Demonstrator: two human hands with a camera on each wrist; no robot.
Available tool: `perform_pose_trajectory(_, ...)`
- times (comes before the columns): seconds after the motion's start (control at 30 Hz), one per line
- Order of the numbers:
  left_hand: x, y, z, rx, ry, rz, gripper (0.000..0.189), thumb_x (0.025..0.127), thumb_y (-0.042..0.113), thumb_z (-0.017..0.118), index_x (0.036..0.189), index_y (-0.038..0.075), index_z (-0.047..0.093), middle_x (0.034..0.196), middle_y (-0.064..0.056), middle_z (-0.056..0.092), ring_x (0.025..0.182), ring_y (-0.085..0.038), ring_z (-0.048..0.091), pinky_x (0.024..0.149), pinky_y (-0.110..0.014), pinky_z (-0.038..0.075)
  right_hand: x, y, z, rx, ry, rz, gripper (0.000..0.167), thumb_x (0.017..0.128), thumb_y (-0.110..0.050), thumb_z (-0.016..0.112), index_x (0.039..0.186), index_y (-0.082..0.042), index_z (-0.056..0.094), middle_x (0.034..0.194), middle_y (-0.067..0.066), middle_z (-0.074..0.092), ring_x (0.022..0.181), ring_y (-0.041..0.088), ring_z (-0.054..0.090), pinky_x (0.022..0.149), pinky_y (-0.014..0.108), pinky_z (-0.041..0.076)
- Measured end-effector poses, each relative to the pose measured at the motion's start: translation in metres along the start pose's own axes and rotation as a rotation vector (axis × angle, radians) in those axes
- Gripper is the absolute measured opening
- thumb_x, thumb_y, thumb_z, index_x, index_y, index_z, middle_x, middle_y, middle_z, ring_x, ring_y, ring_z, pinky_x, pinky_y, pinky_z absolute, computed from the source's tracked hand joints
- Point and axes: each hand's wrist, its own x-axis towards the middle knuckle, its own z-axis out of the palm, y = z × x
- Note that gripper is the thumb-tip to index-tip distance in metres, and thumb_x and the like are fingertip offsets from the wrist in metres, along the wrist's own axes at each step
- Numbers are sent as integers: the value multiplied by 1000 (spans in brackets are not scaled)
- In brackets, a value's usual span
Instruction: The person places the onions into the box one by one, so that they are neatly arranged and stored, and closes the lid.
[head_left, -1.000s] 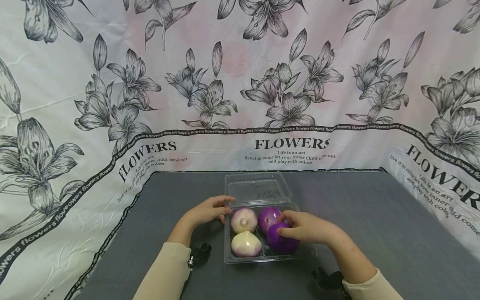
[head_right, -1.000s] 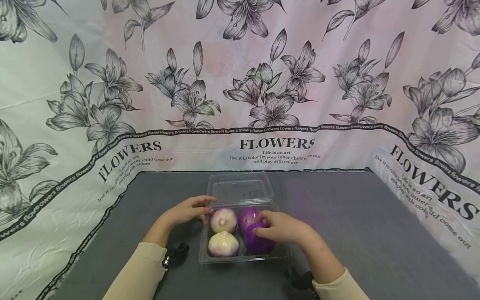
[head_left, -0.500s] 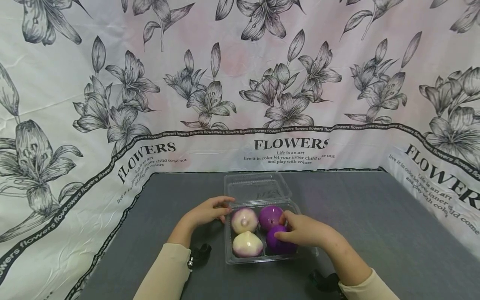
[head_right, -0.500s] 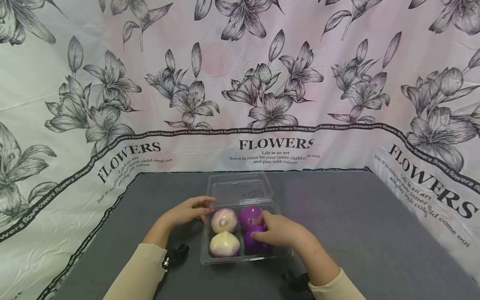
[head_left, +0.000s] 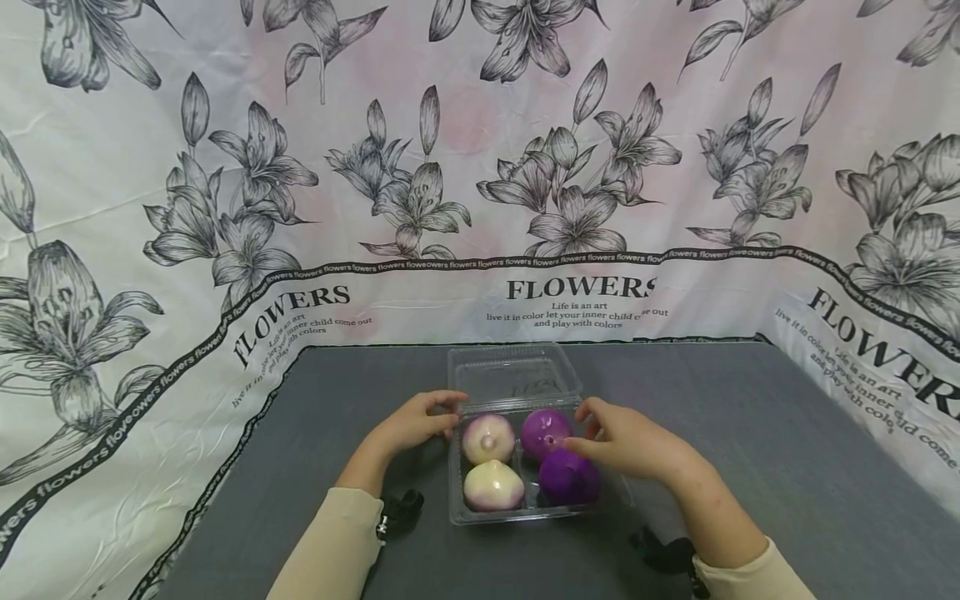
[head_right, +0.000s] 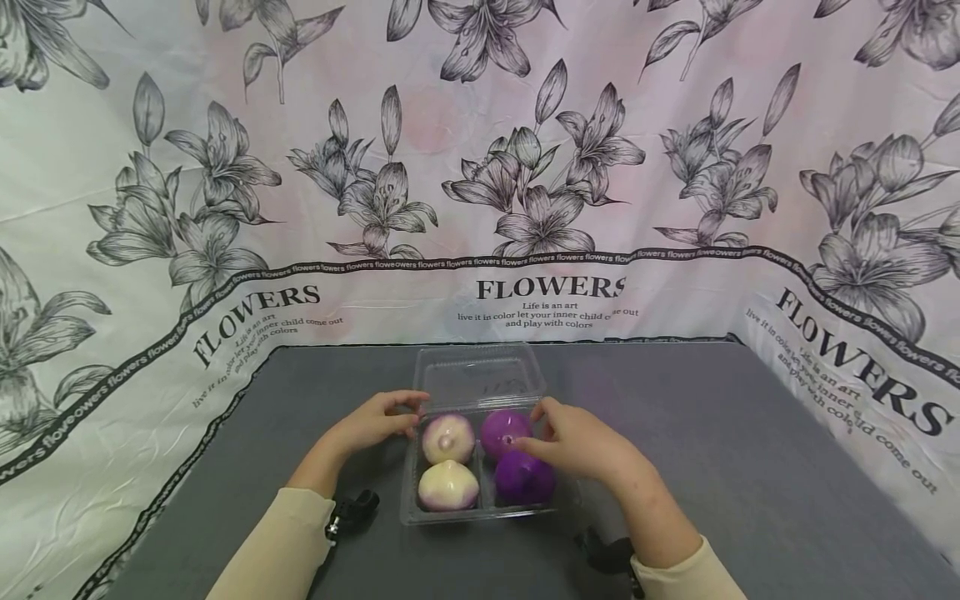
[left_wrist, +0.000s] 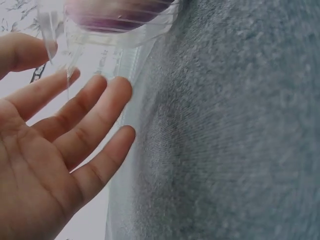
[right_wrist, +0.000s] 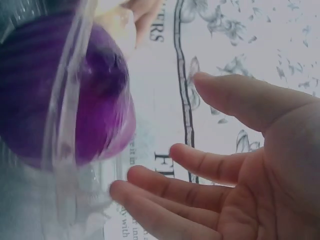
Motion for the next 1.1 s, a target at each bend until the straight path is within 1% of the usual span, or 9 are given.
perform_pose_trajectory(0.13, 0, 0, 1, 22, 34, 10, 48, 101, 10, 61, 146, -5, 53, 120, -15, 60, 89, -28, 69, 84, -44, 54, 2, 5, -5, -7, 50, -11, 46, 96, -35, 72, 124, -2, 58, 105, 9, 65, 91, 22, 64, 75, 43, 55)
perform_pose_trajectory(0.37, -1, -1, -1, 97, 80, 50, 47, 100, 13, 65, 144, -1, 57, 125, -15, 59, 113, -34, 58, 91, -46, 51, 10, 22, -4, -15, 64, -1, 39, 95, -16, 73, 126, 2, 58, 115, 18, 64, 103, 33, 65, 81, 48, 56)
perform_pose_trajectory(0.5, 1, -2, 0, 73, 85, 63, 48, 99, 10, 67, 145, 2, 56, 127, -16, 57, 103, -28, 60, 82, -39, 51, 14, 31, -4, 11, 55, 38, 50, 92, -12, 75, 132, 5, 51, 117, 21, 62, 104, 37, 66, 79, 49, 56)
perform_pose_trajectory(0.57, 3, -2, 0, 33, 89, 75, 53, 98, 6, 67, 148, 2, 50, 127, -18, 54, 94, -23, 59, 77, -34, 50, 15, 35, -4, 33, 49, 58, 58, 92, -12, 76, 138, 7, 44, 118, 21, 62, 105, 38, 65, 78, 50, 56)
perform_pose_trajectory(0.67, 5, -2, 2, -60, 98, 91, 72, 95, -2, 67, 156, 2, 28, 127, -21, 51, 84, -18, 56, 72, -29, 48, 18, 43, -4, 73, 38, 74, 71, 93, -12, 75, 146, 7, 33, 118, 21, 62, 108, 40, 65, 80, 52, 56)
perform_pose_trajectory(0.8, 7, -1, 4, -152, 131, 107, 103, 91, -9, 67, 163, 9, -3, 123, -21, 50, 81, -15, 56, 69, -24, 48, 22, 54, -3, 145, 6, 61, 81, 94, -13, 74, 152, 10, 24, 114, 18, 62, 113, 44, 62, 86, 54, 54)
perform_pose_trajectory(0.87, 8, -1, 5, -167, 151, 110, 110, 89, -10, 68, 163, 11, -10, 121, -19, 51, 80, -15, 54, 67, -23, 47, 24, 59, -2, 182, -13, 63, 82, 94, -14, 74, 154, 9, 22, 112, 15, 62, 117, 45, 59, 89, 55, 53)
perform_pose_trajectory(0.93, 9, -1, 6, -166, 165, 111, 111, 89, -10, 69, 164, 10, -10, 120, -18, 52, 79, -15, 53, 66, -23, 46, 26, 64, -1, 211, -34, 60, 84, 95, -15, 73, 156, 9, 21, 111, 13, 62, 118, 45, 59, 90, 55, 52)
perform_pose_trajectory(1.1, 9, -3, 7, -169, 193, 123, 98, 87, -11, 69, 163, 3, 9, 118, -16, 52, 80, -14, 52, 69, -24, 46, 30, 71, 1, 306, -64, 47, 88, 96, -14, 72, 158, 8, 13, 108, 12, 62, 113, 36, 61, 91, 51, 52)
